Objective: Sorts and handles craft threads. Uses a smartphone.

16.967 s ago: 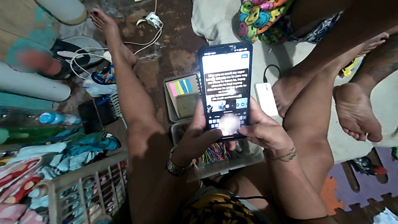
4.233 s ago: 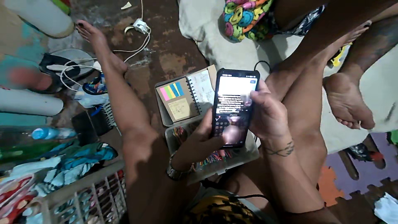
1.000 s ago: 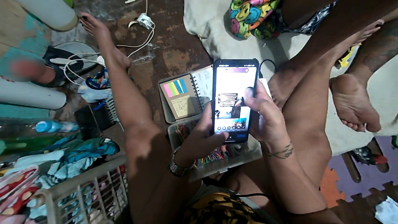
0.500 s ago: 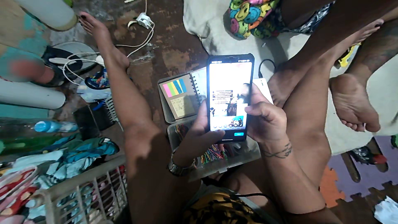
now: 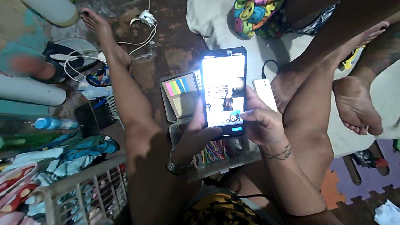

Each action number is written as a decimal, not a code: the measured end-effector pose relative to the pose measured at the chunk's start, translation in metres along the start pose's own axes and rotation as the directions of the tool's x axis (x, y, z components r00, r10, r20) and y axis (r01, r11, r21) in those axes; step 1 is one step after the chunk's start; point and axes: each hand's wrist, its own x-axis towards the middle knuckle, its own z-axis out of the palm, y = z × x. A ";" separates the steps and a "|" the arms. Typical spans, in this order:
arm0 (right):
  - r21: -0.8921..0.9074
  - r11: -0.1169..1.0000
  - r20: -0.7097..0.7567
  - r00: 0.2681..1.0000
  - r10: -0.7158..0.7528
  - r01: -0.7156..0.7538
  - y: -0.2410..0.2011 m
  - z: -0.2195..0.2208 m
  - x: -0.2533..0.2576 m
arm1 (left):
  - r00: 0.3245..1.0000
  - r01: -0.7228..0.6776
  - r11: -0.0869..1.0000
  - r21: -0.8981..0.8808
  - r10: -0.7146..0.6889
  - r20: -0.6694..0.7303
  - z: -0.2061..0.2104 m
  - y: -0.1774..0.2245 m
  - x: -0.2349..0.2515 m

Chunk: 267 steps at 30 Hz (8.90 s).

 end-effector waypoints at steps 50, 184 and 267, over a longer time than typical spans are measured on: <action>-0.109 0.991 -0.009 0.997 0.076 -0.076 0.004 0.003 0.000 | 0.990 -0.101 0.994 0.047 0.105 -0.089 0.012 0.011 0.000; 0.002 0.998 0.085 0.994 0.065 -0.066 0.001 -0.004 0.000 | 0.991 -0.108 0.993 0.045 0.112 -0.079 0.017 0.017 -0.002; 0.174 0.984 0.182 0.983 0.011 -0.043 0.005 -0.011 -0.002 | 0.961 -0.049 0.977 0.207 0.103 -0.258 0.031 0.020 0.001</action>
